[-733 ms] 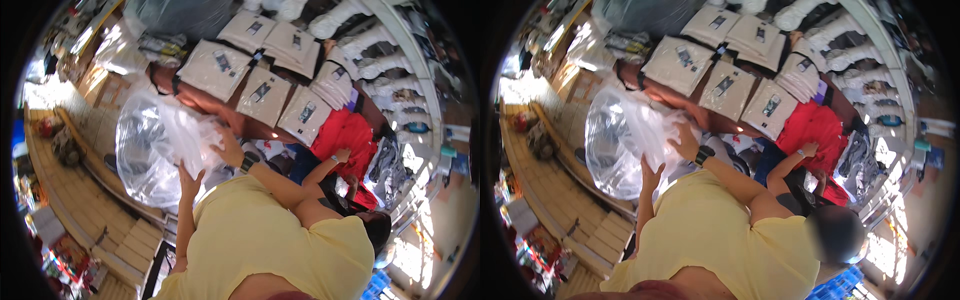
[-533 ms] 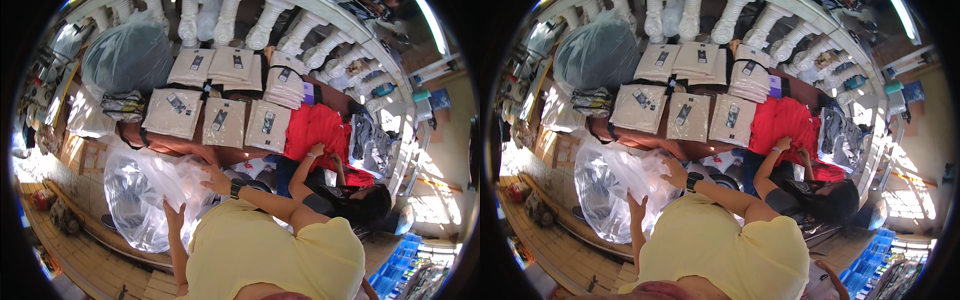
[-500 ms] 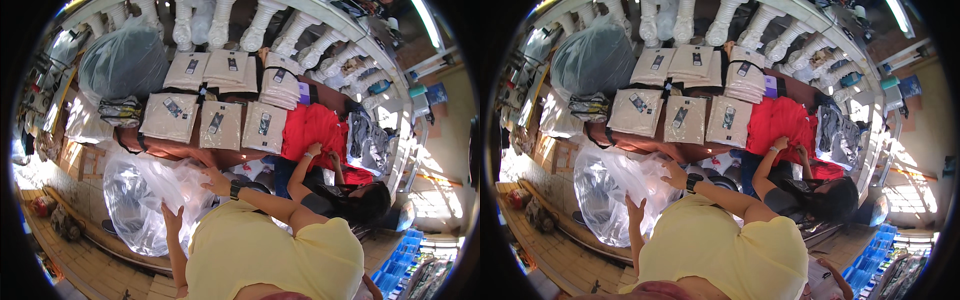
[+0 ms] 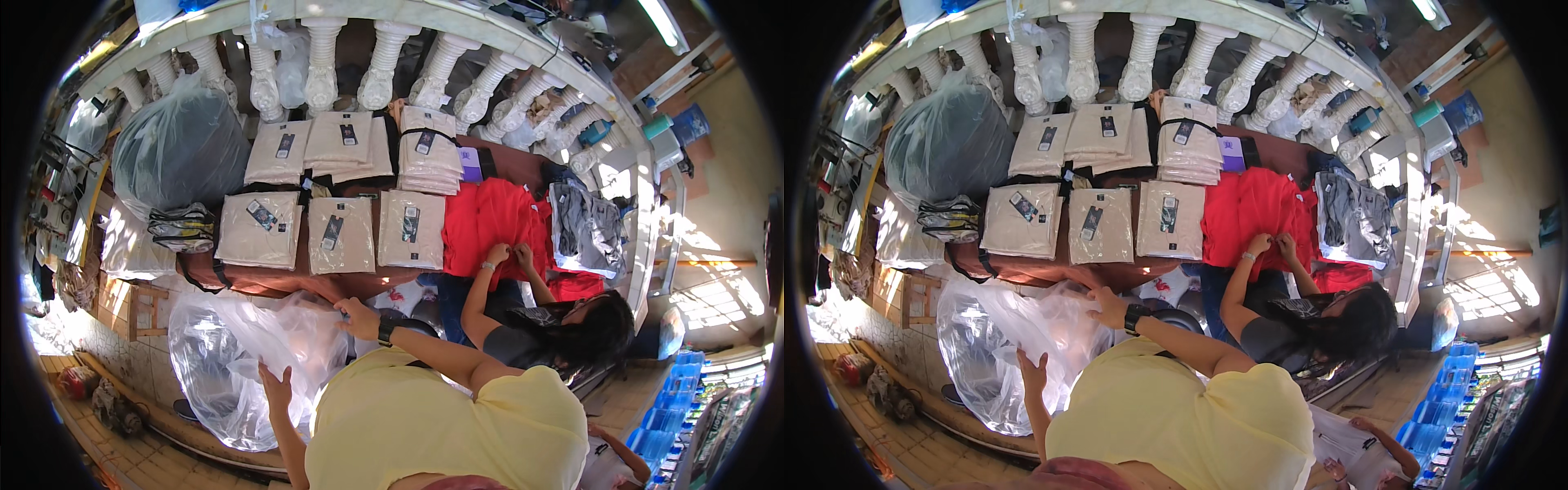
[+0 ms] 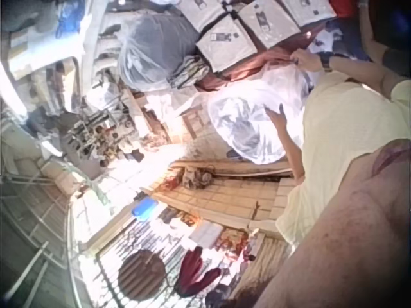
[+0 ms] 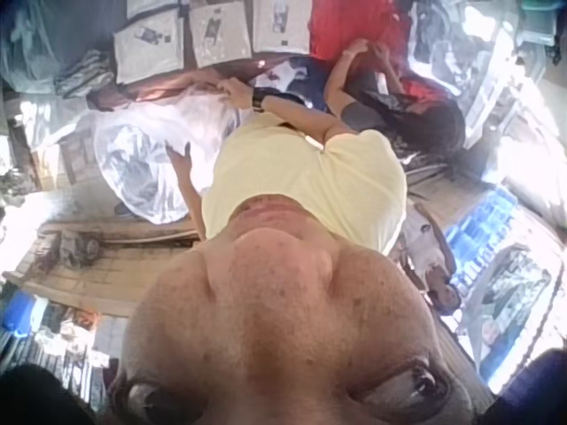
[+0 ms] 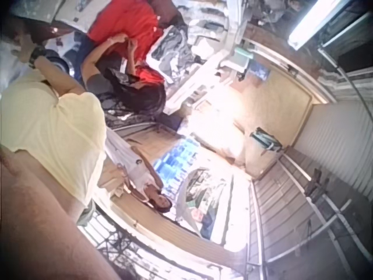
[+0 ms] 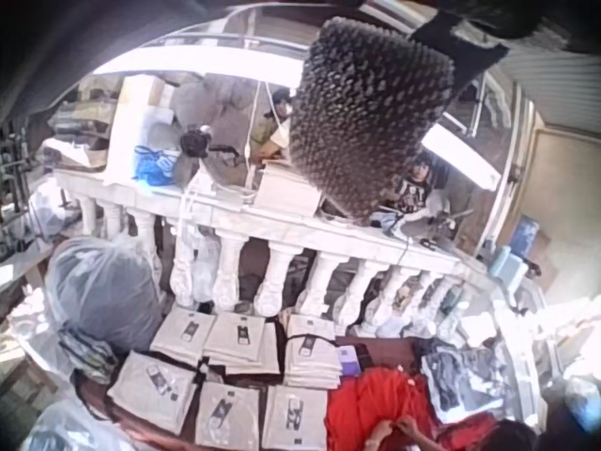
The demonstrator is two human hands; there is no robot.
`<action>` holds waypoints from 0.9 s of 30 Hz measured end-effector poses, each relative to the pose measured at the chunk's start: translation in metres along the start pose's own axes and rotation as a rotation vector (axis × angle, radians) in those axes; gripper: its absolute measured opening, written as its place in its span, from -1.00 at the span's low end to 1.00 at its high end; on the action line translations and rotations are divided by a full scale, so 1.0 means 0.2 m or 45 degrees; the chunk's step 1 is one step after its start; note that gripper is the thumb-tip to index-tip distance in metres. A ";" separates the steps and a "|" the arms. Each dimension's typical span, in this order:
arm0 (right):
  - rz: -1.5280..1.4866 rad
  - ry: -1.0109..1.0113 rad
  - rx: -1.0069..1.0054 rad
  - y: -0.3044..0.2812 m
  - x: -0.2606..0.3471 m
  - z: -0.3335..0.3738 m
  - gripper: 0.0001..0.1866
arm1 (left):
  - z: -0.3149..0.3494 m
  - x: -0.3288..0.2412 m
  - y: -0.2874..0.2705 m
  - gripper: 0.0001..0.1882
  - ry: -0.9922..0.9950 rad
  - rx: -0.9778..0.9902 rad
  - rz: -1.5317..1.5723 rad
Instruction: The person organizes packaged garments by placing them into a large plastic bag and rearranging stacks on a table.
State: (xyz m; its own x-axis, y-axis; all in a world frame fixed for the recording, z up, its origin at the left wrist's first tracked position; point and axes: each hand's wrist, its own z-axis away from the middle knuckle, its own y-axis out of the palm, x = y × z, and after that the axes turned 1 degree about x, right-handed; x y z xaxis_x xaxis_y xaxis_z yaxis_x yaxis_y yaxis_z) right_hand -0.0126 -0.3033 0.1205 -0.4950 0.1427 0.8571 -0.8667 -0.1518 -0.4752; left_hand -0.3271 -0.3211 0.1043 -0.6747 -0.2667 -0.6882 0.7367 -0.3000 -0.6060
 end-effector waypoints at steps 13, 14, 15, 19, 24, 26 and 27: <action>0.019 -0.110 -0.082 -0.04 -0.05 -0.08 -0.45 | -0.02 0.03 0.09 -0.08 0.052 -0.042 0.050; 0.010 -0.079 -0.071 -0.05 -0.06 -0.08 -0.45 | -0.02 0.02 0.09 -0.08 0.077 -0.039 0.080; -0.003 -0.054 -0.059 -0.06 -0.03 -0.09 -0.44 | -0.03 0.02 0.08 -0.07 0.068 -0.044 0.060; 0.006 -0.086 -0.110 -0.07 -0.05 -0.10 -0.45 | -0.04 0.00 0.06 -0.06 0.026 -0.019 0.060; 0.010 -0.083 -0.124 -0.07 -0.08 -0.11 -0.45 | -0.06 0.01 0.06 -0.05 -0.093 0.031 -0.020; 0.019 -0.071 -0.118 -0.07 -0.10 -0.11 -0.44 | -0.07 -0.01 0.06 -0.05 -0.116 0.060 -0.027; 0.019 -0.071 -0.120 -0.07 -0.09 -0.11 -0.44 | -0.08 0.00 0.06 -0.05 -0.108 0.050 -0.032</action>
State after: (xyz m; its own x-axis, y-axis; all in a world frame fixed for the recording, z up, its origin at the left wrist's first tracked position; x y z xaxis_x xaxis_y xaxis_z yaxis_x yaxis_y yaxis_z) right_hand 0.0073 -0.2818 0.1076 -0.5063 0.0864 0.8580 -0.8623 -0.0602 -0.5027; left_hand -0.3175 -0.3106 0.0917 -0.6957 -0.3348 -0.6356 0.7182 -0.3428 -0.6056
